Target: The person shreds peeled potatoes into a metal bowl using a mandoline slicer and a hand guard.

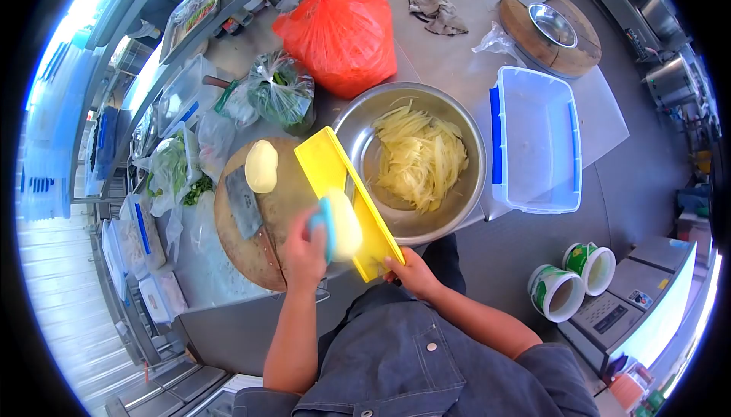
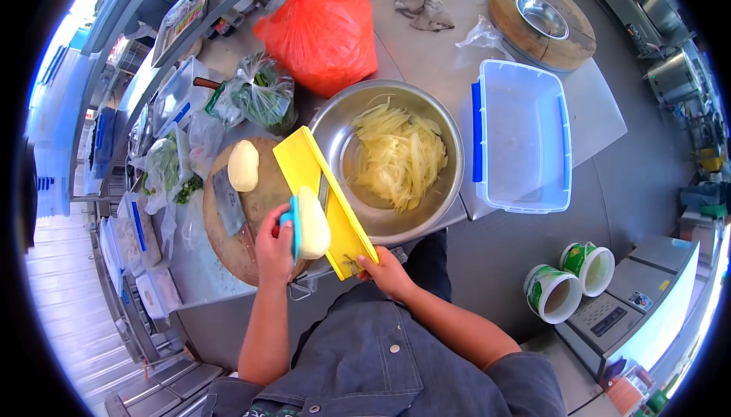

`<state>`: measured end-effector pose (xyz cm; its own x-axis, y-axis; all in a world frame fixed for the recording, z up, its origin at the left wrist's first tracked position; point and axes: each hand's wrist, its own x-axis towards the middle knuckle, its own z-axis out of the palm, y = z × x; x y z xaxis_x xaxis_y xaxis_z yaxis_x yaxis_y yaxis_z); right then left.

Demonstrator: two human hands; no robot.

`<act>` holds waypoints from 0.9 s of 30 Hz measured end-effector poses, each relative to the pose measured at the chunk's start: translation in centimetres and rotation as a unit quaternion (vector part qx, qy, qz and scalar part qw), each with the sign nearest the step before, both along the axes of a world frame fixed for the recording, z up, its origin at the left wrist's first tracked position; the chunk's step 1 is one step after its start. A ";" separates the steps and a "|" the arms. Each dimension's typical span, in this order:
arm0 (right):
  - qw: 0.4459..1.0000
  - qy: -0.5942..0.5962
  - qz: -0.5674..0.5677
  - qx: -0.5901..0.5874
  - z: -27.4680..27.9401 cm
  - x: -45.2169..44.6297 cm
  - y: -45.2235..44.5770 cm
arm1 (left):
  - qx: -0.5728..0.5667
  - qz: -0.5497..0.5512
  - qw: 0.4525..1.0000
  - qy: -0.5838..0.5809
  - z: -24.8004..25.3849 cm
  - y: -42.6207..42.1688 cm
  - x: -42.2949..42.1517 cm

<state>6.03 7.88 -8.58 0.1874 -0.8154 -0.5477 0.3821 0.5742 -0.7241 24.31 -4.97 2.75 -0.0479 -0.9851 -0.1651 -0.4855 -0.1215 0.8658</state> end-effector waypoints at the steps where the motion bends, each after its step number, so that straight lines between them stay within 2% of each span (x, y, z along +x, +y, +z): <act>1: 1.000 0.000 -0.013 -0.004 -0.2 0.3 -0.2 | 0.001 0.001 1.000 -0.003 -0.2 0.4 -0.6; 3: 1.000 -0.001 -0.022 -0.015 -0.2 1.0 -0.1 | -0.134 -0.073 0.976 -0.159 -0.4 1.5 -2.0; 8: 0.997 -0.032 -0.064 -0.026 -0.9 1.5 0.8 | -0.125 -0.074 0.971 -0.188 -1.5 3.8 -2.0; 10: 0.998 -0.029 -0.052 -0.031 -0.9 1.4 1.0 | -0.153 -0.104 0.952 -0.243 -1.6 4.2 -1.9; 21: 0.996 0.005 -0.020 -0.084 -0.9 0.8 1.4 | -0.181 -0.136 0.931 -0.286 -2.6 4.8 -5.3; 24: 0.995 -0.011 -0.047 -0.083 -0.9 1.3 1.7 | -0.155 -0.094 0.940 -0.289 -2.8 0.6 -7.3; 27: 0.992 -0.032 -0.090 -0.080 -0.4 1.4 0.8 | -0.190 -0.094 0.932 -0.295 -3.1 -4.3 -8.8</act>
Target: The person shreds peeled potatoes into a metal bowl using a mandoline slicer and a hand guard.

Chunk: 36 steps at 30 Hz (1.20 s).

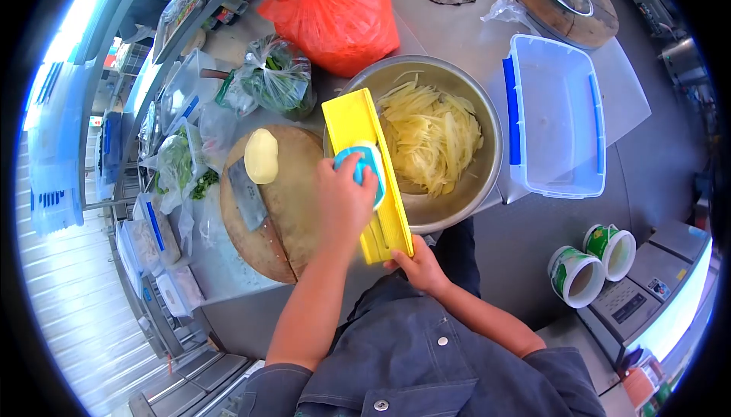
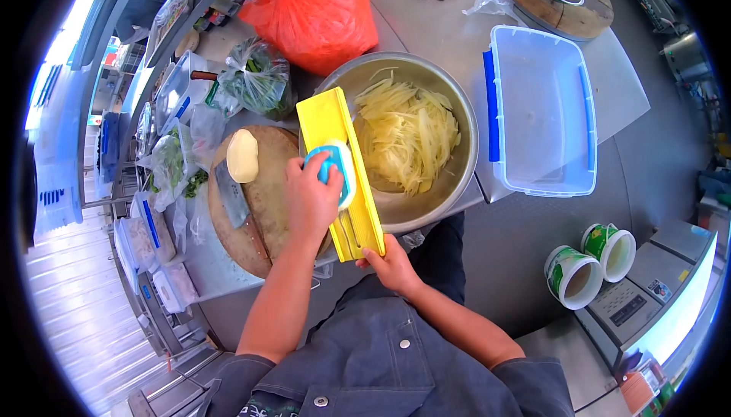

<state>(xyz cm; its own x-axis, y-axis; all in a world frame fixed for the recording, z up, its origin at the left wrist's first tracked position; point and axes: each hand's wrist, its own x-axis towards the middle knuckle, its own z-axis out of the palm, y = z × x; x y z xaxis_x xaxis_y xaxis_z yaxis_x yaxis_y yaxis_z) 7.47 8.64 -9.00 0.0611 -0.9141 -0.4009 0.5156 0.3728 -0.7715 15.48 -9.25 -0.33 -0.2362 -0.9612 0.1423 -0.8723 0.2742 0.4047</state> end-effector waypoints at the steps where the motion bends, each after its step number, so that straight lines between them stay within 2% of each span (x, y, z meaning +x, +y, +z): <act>1: 1.000 0.008 -0.011 0.007 -0.2 0.0 -0.4 | -0.015 -0.015 1.000 0.000 -0.2 -1.1 -0.4; 3: 0.999 0.024 -0.023 0.013 0.3 -0.1 -0.5 | -0.032 -0.031 0.999 -0.002 -0.7 -3.0 -0.6; 5: 0.999 0.020 -0.022 0.012 0.0 0.2 0.0 | -0.020 0.020 0.999 0.046 -1.5 -5.5 0.2; 10: 1.000 0.004 -0.012 0.028 0.0 -0.1 0.7 | -0.045 0.024 0.997 0.050 -1.2 -8.6 2.2; 12: 0.992 -0.079 -0.037 0.085 0.1 -0.2 0.8 | 0.009 0.080 0.988 0.128 -0.7 -8.7 3.2; 13: 0.992 -0.079 -0.040 0.088 -0.6 -0.2 1.1 | 0.017 0.093 0.981 0.168 -0.8 -8.5 4.0; 14: 0.984 -0.125 -0.026 0.125 -1.7 -0.2 1.2 | 0.019 0.093 0.981 0.168 -0.9 -8.2 4.9; 15: 0.972 -0.170 -0.010 0.159 -2.4 -0.1 1.3 | 0.065 0.110 0.965 0.229 -0.6 -7.7 5.7; 16: 0.972 -0.170 -0.010 0.160 -2.3 -0.1 1.3 | 0.111 0.127 0.943 0.288 0.2 -6.8 5.9; 19: 0.962 -0.155 -0.003 0.224 -0.9 0.2 0.5 | 0.117 0.134 0.926 0.333 1.1 -4.9 7.2; 21: 0.925 -0.217 -0.034 0.311 0.7 0.1 0.1 | 0.120 0.147 0.906 0.379 1.5 -3.9 7.9; 28: 0.918 -0.263 -0.001 0.298 1.5 0.5 -0.2 | 0.129 0.168 0.888 0.409 1.3 -2.8 9.7; 30: 0.942 -0.235 0.004 0.239 -0.1 1.4 0.6 | 0.129 0.174 0.883 0.416 1.3 -2.4 9.5; 34: 0.957 -0.221 0.013 0.189 -2.0 1.7 1.4 | 0.137 0.175 0.876 0.428 1.4 -2.0 9.4; 36: 0.971 -0.167 0.072 0.156 -1.8 0.9 1.5 | 0.142 0.172 0.869 0.442 1.4 -1.9 9.3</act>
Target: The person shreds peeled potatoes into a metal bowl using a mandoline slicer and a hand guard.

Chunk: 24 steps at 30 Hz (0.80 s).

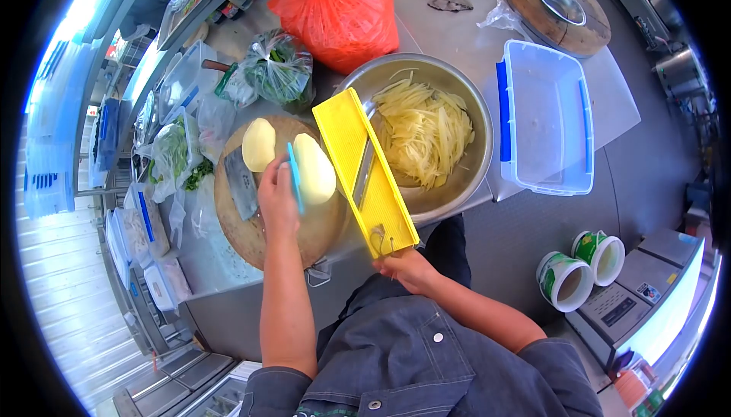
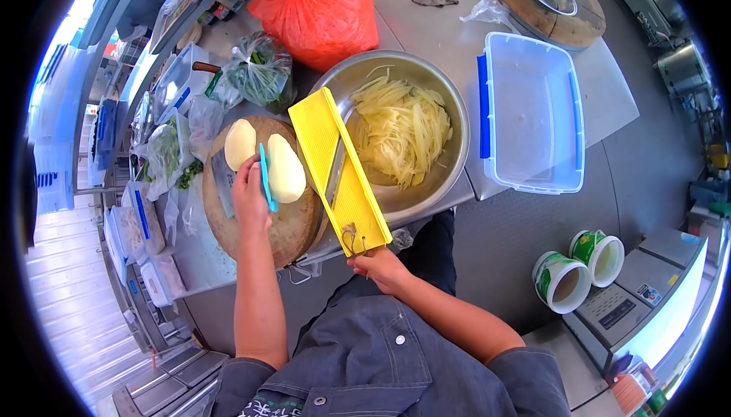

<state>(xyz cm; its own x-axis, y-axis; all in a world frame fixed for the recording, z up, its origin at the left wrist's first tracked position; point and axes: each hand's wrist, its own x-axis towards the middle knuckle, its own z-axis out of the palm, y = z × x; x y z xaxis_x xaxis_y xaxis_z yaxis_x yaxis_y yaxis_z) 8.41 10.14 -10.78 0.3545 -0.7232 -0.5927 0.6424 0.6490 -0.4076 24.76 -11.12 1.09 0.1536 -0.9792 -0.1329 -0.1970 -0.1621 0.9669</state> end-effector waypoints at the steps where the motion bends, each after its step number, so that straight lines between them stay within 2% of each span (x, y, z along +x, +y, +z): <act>1: 1.000 0.001 0.000 -0.001 1.0 -0.3 -0.2 | -0.001 0.000 1.000 0.001 0.0 0.0 0.0; 6: 0.992 -0.021 -0.052 0.115 2.8 -1.1 -1.0 | 0.001 0.001 1.000 0.008 0.3 0.1 -0.6; 8: 0.996 0.066 -0.017 0.052 1.8 -0.7 -0.8 | -0.003 0.000 1.000 0.000 0.1 0.2 -0.5; 10: 0.997 0.078 -0.002 -0.005 1.1 -1.0 -0.5 | -0.024 -0.008 1.000 0.015 -0.3 0.2 -0.6; 13: 0.994 0.108 -0.001 -0.024 1.5 -1.1 -0.4 | -0.022 -0.023 0.999 0.002 -1.1 0.0 -0.1; 16: 0.978 0.191 0.067 -0.057 1.3 -1.8 -0.2 | -0.026 -0.035 0.999 0.031 -1.1 0.0 -0.3; 18: 0.958 0.253 0.115 -0.064 0.5 -2.1 -0.1 | -0.008 0.009 0.995 0.094 -0.8 0.0 -0.3; 19: 0.958 0.257 0.112 -0.067 0.1 -2.1 0.0 | -0.011 0.004 0.997 0.081 -0.2 -0.2 -0.1; 21: 0.889 0.417 0.109 -0.153 -0.5 -2.2 0.3 | -0.014 0.008 0.995 0.099 0.8 -0.4 0.0; 22: 0.888 0.420 0.106 -0.154 -0.8 -2.2 0.3 | -0.013 0.012 0.993 0.113 1.2 -0.5 0.0; 24: 0.926 0.352 0.081 -0.113 -1.6 -2.2 0.0 | -0.023 0.023 0.991 0.133 1.5 -0.7 -0.3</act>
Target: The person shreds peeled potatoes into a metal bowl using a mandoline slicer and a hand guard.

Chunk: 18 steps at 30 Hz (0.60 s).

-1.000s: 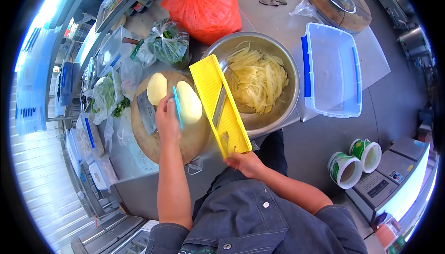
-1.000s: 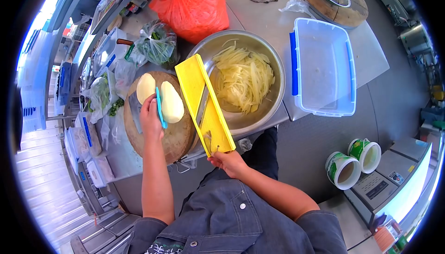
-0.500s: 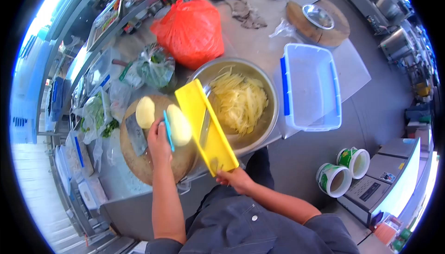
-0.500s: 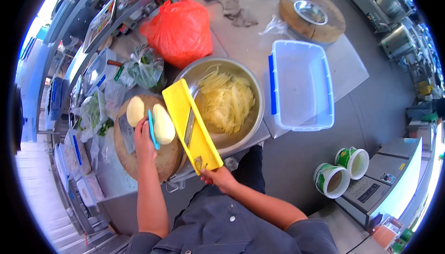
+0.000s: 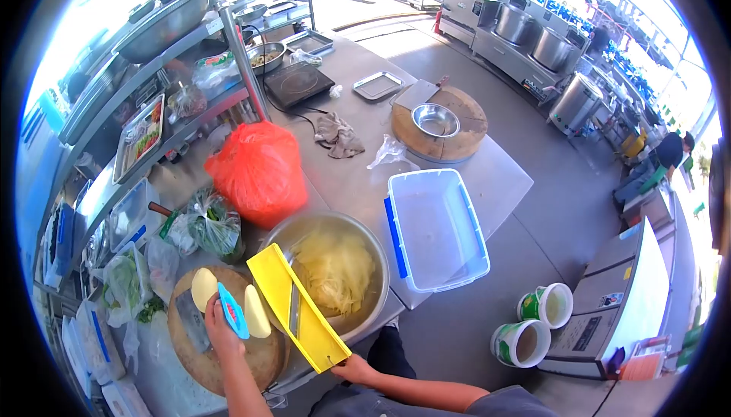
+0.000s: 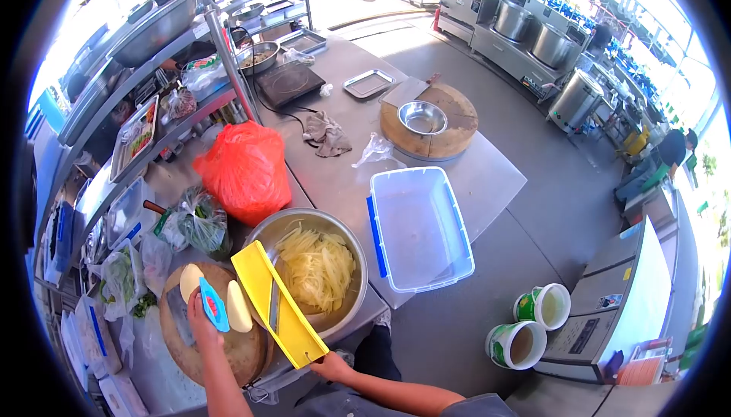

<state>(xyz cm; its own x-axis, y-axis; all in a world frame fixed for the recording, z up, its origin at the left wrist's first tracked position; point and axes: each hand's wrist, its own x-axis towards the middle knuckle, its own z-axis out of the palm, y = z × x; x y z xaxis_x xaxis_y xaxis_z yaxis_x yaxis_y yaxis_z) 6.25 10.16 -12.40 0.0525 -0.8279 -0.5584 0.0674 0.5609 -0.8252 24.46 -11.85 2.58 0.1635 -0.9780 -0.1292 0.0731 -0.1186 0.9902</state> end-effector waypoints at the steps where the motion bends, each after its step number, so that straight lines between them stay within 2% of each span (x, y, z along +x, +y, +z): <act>1: 1.000 0.003 -0.004 0.000 -0.6 0.4 0.0 | 0.003 0.007 1.000 0.021 0.3 0.1 0.0; 3: 0.999 -0.002 -0.029 -0.045 -1.6 1.1 -0.2 | 0.001 0.017 0.999 0.034 -0.5 -0.3 0.8; 7: 0.999 0.001 -0.015 -0.029 -0.8 0.4 -0.4 | -0.008 0.031 0.999 0.019 -1.4 -0.7 2.7; 8: 0.998 -0.044 -0.038 -0.029 -0.7 0.2 -0.4 | -0.005 0.035 0.999 0.016 -2.2 -0.9 2.8; 9: 0.994 -0.094 -0.053 -0.024 -0.2 0.0 -0.4 | -0.002 0.041 0.999 0.001 -1.9 -1.2 2.7; 11: 0.996 -0.068 -0.029 0.058 0.6 -0.5 -0.6 | -0.012 0.069 0.995 -0.077 -2.3 -0.7 4.7; 12: 0.992 -0.099 -0.058 0.051 1.2 -0.3 -0.5 | -0.026 0.076 0.988 -0.133 -2.7 -1.1 5.3; 15: 0.981 -0.176 -0.072 0.032 1.1 -0.3 -0.6 | -0.027 0.075 0.975 -0.205 -3.3 -1.1 6.1; 18: 0.975 -0.211 -0.067 0.033 1.2 -0.7 -0.4 | 0.005 0.089 0.982 -0.169 -4.5 -0.9 6.4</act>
